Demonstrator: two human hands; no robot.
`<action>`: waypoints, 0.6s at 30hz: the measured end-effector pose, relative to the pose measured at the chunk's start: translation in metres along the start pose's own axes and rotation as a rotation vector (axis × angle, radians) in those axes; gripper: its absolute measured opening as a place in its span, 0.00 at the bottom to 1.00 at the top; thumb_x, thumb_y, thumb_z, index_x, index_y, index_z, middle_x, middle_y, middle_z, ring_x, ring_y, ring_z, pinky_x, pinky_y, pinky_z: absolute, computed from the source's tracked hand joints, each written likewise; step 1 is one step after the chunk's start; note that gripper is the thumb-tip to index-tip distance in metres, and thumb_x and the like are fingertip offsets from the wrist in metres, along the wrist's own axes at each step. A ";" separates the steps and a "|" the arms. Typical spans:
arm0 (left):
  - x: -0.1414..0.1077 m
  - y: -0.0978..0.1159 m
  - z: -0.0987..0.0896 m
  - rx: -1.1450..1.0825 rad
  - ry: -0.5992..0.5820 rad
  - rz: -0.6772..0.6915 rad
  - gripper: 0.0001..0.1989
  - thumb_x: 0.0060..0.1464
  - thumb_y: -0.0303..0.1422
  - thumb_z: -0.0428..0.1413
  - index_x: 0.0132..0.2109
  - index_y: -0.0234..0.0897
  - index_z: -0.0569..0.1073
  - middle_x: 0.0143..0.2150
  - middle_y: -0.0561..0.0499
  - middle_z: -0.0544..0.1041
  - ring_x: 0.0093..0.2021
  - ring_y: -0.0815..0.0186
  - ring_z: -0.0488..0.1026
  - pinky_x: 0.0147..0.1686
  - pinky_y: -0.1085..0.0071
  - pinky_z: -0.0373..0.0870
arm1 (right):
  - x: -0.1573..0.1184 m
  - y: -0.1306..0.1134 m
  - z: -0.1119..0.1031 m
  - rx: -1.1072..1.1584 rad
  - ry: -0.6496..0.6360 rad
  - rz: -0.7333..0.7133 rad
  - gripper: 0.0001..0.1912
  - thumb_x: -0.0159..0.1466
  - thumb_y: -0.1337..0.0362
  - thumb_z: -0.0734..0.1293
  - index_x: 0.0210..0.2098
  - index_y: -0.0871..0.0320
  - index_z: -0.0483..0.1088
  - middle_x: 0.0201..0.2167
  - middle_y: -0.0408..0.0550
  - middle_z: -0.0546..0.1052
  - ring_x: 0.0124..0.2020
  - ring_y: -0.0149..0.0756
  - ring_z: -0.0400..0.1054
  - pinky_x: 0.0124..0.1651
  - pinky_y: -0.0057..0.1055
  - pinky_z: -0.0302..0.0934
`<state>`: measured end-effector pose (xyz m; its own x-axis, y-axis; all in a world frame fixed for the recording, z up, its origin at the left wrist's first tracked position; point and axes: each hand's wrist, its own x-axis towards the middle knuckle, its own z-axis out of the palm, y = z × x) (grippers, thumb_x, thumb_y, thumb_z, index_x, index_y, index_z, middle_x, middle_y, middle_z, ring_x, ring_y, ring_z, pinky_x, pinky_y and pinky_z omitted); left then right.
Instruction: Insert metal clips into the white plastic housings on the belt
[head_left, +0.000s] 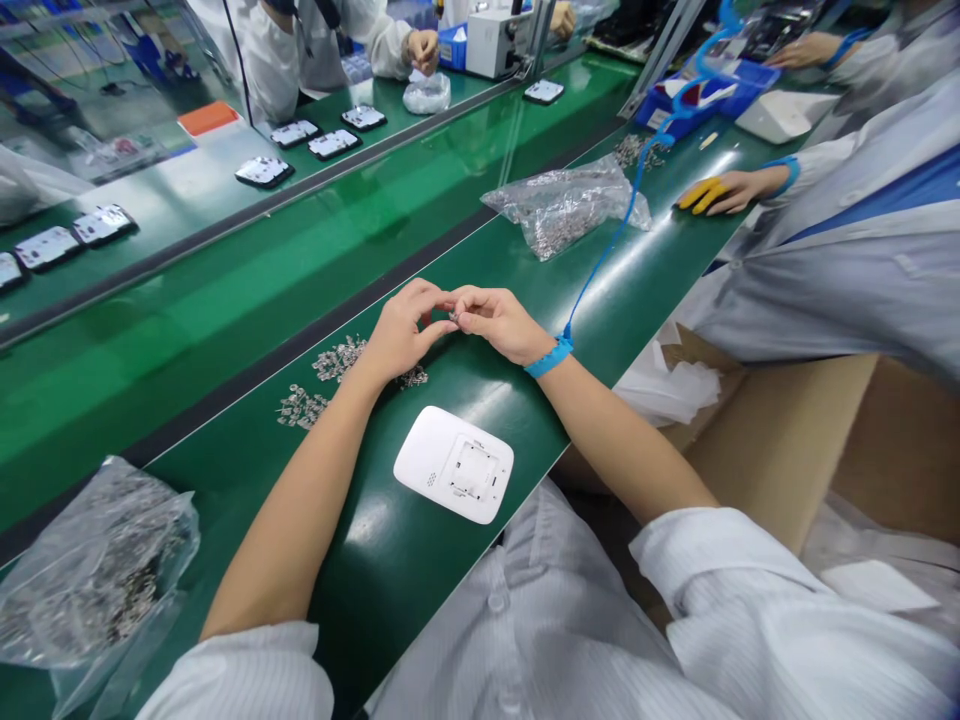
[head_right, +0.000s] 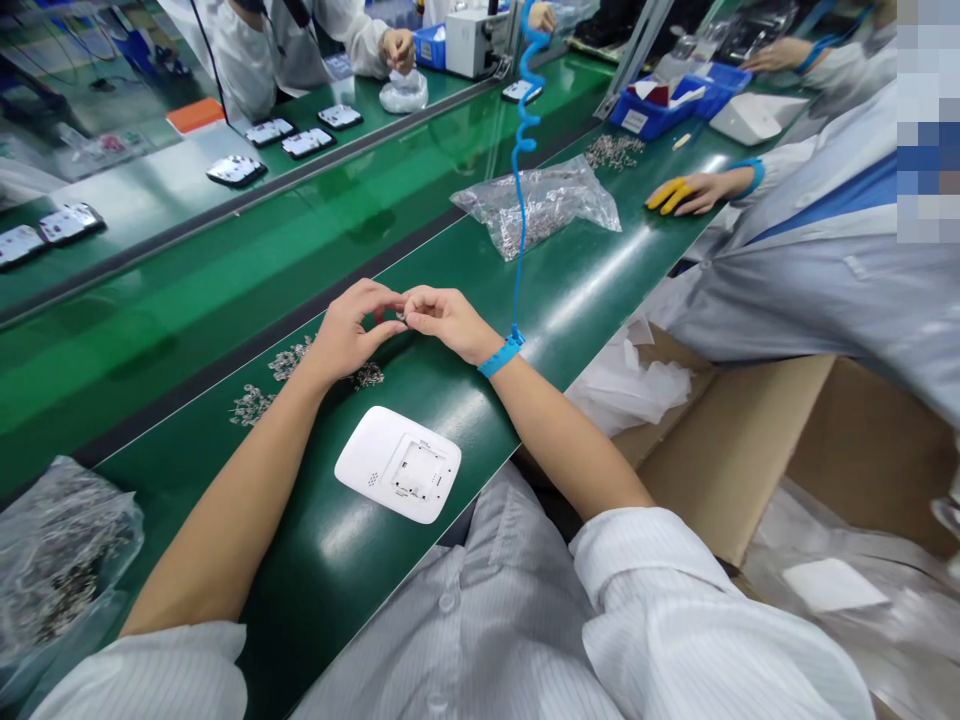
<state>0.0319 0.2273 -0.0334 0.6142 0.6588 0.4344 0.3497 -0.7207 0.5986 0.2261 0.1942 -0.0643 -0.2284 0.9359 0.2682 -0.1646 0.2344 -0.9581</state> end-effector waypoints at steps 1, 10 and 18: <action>0.000 0.000 0.001 0.002 0.010 0.003 0.10 0.59 0.37 0.60 0.45 0.41 0.80 0.44 0.48 0.78 0.41 0.63 0.73 0.44 0.64 0.70 | 0.000 0.001 0.000 0.029 0.001 0.014 0.26 0.53 0.44 0.79 0.27 0.59 0.70 0.37 0.45 0.74 0.36 0.30 0.65 0.40 0.28 0.63; -0.002 0.000 0.010 0.027 0.119 0.066 0.09 0.63 0.35 0.55 0.37 0.39 0.77 0.40 0.48 0.77 0.41 0.63 0.73 0.45 0.64 0.70 | -0.001 0.009 0.004 0.308 -0.007 0.172 0.25 0.52 0.46 0.80 0.32 0.59 0.71 0.27 0.39 0.68 0.28 0.25 0.58 0.31 0.24 0.57; -0.004 -0.002 0.013 0.160 0.114 0.158 0.11 0.66 0.37 0.51 0.42 0.39 0.78 0.43 0.46 0.78 0.42 0.62 0.73 0.44 0.61 0.67 | -0.001 0.008 0.008 0.376 0.000 0.231 0.27 0.50 0.46 0.81 0.29 0.58 0.67 0.27 0.38 0.68 0.28 0.25 0.60 0.32 0.25 0.60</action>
<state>0.0378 0.2235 -0.0455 0.5896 0.5484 0.5929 0.3682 -0.8359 0.4071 0.2175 0.1931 -0.0719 -0.3006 0.9524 0.0513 -0.4470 -0.0932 -0.8897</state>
